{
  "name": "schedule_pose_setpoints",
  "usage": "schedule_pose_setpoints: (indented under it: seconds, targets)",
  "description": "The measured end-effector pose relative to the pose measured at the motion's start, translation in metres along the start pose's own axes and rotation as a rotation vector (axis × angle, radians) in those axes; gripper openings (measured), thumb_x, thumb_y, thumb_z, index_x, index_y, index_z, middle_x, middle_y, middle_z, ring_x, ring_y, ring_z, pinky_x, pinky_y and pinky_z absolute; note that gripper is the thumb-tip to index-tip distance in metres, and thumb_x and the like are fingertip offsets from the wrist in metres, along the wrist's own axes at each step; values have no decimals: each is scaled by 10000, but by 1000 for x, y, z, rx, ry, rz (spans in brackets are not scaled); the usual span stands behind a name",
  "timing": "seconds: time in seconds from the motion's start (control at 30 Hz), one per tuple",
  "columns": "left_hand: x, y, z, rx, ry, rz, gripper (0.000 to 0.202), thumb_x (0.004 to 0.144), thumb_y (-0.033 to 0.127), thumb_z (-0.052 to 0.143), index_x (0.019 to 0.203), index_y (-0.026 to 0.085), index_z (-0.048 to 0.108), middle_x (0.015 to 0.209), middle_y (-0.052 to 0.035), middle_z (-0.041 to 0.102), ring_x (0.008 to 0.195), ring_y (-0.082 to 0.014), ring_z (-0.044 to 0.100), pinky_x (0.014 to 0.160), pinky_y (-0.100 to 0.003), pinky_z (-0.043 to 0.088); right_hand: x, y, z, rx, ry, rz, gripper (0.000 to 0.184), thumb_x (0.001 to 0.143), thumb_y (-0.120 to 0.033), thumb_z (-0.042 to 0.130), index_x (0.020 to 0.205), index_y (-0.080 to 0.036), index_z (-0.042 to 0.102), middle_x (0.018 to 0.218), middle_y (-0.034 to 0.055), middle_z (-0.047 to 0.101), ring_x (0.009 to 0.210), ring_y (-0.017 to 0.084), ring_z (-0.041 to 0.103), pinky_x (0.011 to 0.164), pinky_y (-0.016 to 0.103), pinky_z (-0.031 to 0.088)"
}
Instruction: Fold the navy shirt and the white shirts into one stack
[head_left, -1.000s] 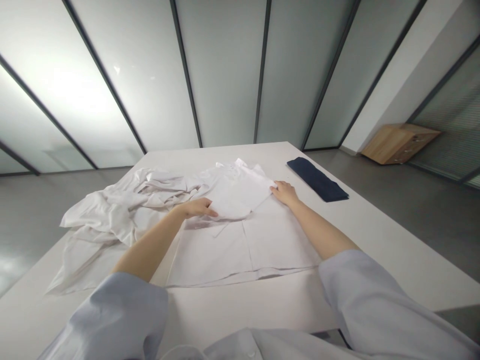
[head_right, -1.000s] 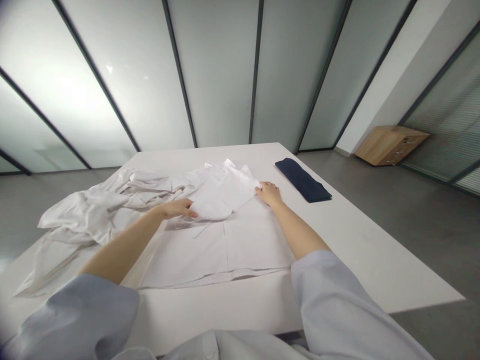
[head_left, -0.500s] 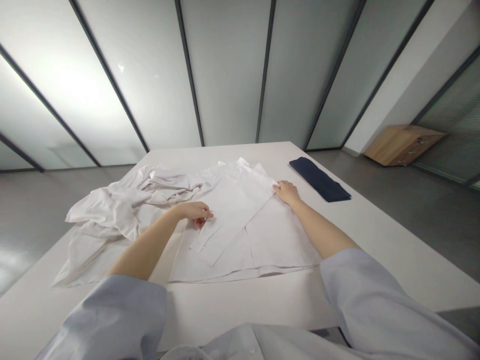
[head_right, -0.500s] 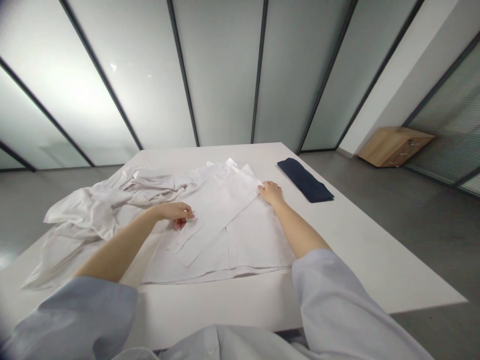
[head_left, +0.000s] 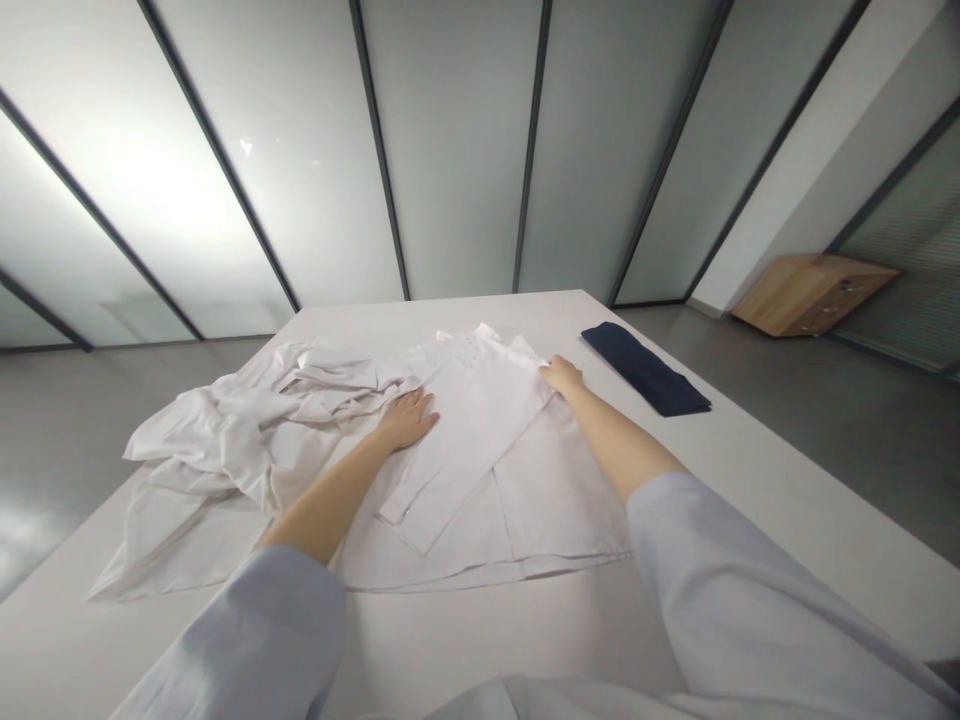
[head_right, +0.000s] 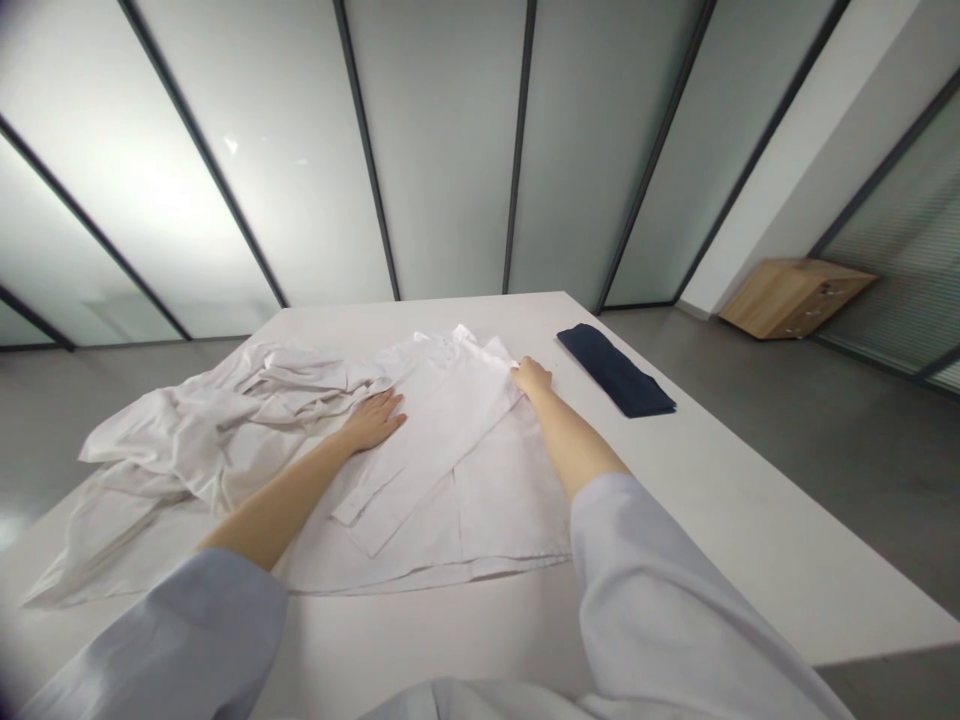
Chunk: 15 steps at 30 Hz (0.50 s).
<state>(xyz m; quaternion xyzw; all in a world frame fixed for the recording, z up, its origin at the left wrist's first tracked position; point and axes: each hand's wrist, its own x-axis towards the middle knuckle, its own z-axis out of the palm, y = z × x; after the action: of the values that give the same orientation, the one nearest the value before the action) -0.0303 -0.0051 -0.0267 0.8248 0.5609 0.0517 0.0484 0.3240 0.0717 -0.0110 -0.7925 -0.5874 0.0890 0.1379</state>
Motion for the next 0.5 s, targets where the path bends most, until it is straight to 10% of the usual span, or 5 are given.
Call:
schedule_pose_setpoints:
  seconds: [0.3,0.5]
  targets:
    - [-2,6,1,26,-21,-2,603,961,470,310,1443,119,402,1560,-172,312,1462,-263,237,1178,-413,184,-9,8,-4,-122,95,-61,404,873,-174,470,1271,-138,532,1270,190,585,1161,303,550,942,417,409]
    - [-2,7,3,-5,14,1,571,954,467,337,1436,169,415,1553,-136,344,1455,-255,258,1175,-423,199,-24,-18,13,-163,65,-233,486,918,-392,446,1337,-154,509,1371,197,512,1268,333,451,1037,480,339]
